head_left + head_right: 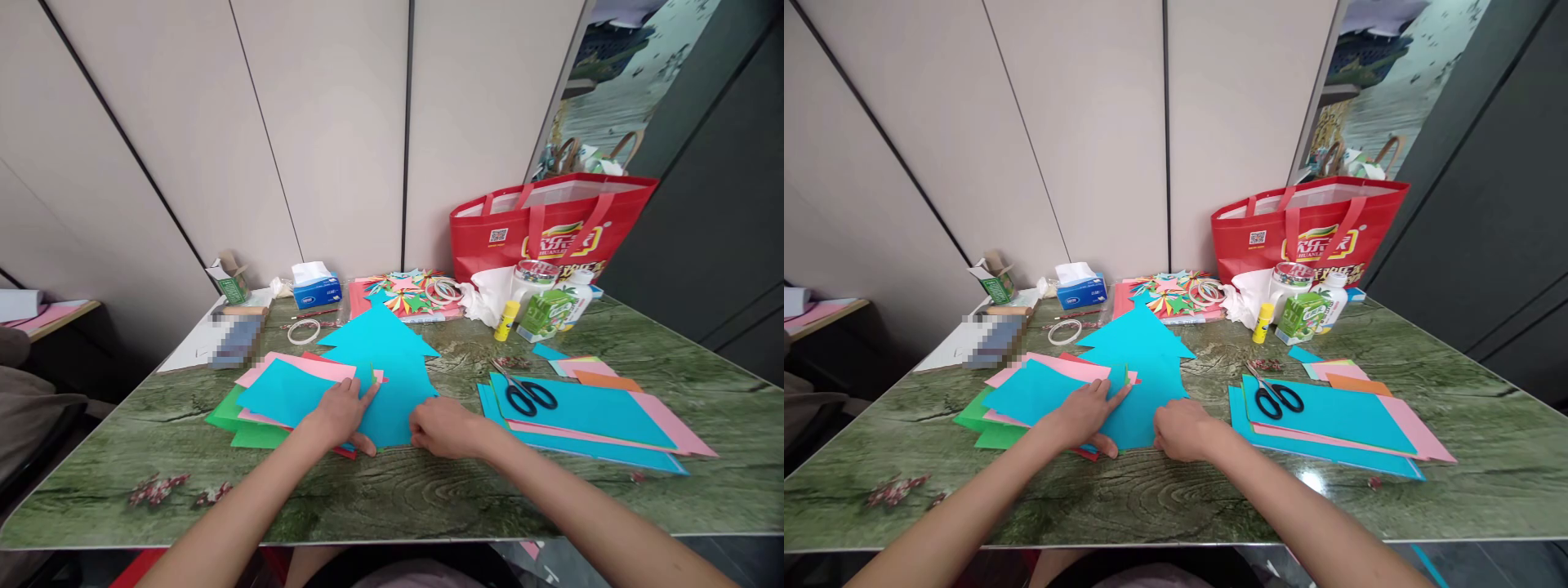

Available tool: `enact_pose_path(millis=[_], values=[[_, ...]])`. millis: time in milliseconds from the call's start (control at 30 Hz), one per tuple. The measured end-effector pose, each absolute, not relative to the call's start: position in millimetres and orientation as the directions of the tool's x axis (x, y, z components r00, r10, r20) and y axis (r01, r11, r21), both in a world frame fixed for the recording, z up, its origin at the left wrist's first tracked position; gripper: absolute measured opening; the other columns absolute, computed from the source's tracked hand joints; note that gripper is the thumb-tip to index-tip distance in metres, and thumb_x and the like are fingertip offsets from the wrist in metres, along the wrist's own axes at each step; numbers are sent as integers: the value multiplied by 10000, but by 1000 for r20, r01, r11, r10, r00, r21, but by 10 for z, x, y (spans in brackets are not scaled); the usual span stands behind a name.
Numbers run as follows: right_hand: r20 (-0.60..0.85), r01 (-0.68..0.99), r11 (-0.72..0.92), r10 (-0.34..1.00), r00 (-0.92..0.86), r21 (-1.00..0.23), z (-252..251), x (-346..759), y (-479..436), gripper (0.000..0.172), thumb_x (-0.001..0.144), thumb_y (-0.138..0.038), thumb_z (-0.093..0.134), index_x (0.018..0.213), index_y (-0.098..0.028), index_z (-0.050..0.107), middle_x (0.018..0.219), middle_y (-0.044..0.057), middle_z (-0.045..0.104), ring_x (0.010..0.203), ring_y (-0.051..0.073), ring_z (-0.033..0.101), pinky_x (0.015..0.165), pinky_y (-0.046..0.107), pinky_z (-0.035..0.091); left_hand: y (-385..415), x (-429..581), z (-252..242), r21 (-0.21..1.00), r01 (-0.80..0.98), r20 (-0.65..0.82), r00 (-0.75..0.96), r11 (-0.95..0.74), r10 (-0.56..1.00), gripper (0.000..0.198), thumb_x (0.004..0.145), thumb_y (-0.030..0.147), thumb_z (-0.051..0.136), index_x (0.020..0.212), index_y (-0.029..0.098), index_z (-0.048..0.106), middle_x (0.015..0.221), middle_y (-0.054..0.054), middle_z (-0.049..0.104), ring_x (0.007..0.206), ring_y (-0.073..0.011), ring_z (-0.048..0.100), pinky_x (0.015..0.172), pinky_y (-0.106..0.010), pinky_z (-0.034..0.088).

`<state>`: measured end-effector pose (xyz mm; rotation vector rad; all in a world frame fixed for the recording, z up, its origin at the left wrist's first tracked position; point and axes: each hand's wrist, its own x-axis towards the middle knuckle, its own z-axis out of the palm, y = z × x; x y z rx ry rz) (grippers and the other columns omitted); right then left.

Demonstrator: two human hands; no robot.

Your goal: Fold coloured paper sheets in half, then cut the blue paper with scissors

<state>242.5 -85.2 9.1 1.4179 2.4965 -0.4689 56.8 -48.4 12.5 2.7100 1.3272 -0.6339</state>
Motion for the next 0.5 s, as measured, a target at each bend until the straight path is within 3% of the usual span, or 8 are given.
enact_pose_path(millis=[300, 500], values=[[-373, 902, 410, 822, -430, -136, 38, 2622, -892, 246, 781, -290, 498, 851, -165, 698, 859, 163, 685, 839, 318, 633, 596, 314, 411, -609, 836, 49, -204, 852, -313, 411, -483, 856, 958, 648, 641, 561, 1359, 59, 289, 1052, -275, 544, 958, -400, 485, 735, -423, 393], [-423, 908, 404, 807, -412, -113, 143, 2620, -897, 244, 772, -253, 490, 830, -147, 702, 869, 164, 692, 808, 301, 645, 591, 309, 420, -511, 619, 92, -161, 779, -370, 521, -606, 769, 1044, 567, 555, 696, 1396, 147, 211, 1166, -241, 495, 1072, -382, 442, 853, -404, 352]])
